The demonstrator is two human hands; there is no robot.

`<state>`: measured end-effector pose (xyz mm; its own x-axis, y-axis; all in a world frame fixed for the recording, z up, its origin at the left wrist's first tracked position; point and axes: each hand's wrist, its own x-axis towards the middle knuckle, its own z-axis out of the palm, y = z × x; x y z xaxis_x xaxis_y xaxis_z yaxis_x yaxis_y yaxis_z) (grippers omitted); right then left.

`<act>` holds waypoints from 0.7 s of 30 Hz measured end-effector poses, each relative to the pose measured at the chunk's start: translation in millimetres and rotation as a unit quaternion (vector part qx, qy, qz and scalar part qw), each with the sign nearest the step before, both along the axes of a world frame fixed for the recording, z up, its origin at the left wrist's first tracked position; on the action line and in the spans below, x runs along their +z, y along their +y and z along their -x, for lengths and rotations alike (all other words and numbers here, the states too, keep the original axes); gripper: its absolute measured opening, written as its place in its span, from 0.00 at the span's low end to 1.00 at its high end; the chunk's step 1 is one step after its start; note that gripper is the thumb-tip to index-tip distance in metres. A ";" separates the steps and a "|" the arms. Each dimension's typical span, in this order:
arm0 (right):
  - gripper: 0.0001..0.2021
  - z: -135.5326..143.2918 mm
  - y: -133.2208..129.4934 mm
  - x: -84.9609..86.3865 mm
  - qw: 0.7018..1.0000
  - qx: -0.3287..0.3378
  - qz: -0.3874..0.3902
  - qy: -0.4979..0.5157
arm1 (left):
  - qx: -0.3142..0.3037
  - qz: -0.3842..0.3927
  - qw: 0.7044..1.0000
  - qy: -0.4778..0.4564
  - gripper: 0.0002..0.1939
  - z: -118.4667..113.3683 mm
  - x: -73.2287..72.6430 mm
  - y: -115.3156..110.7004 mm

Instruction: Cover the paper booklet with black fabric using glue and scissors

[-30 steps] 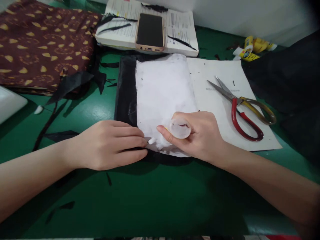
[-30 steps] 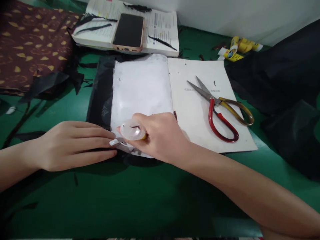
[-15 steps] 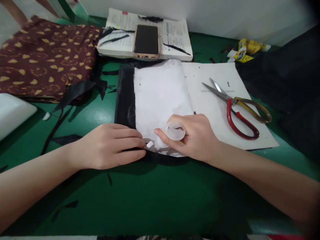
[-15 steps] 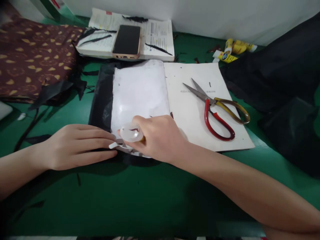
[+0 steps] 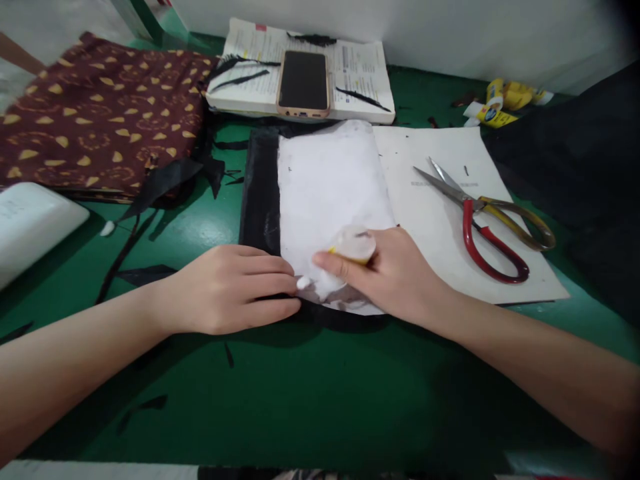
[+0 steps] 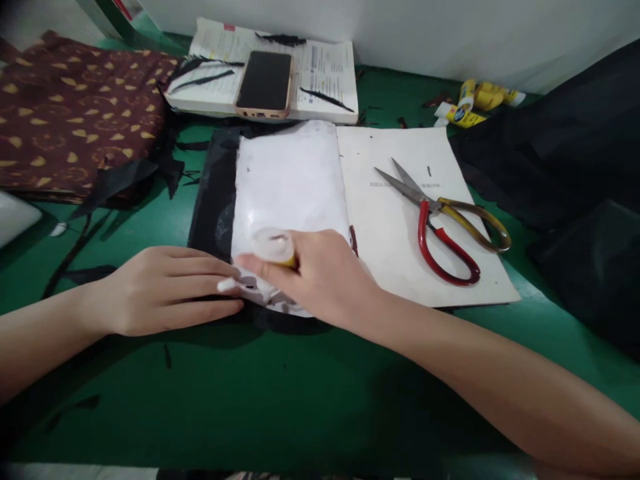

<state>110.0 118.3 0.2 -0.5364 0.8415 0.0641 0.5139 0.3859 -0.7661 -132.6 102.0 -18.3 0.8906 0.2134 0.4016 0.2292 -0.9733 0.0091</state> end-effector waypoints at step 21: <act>0.18 -1.5 5.3 6.8 0.950 0.135 -0.214 -0.183 | -0.007 0.010 1.000 -0.014 0.10 2.6 -3.1 -1.6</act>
<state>111.5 123.6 6.9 -0.7808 0.6095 0.1372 0.5538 0.7769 -0.2996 -135.3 100.4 -21.4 0.8820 0.2099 0.4219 0.2153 -0.9759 0.0353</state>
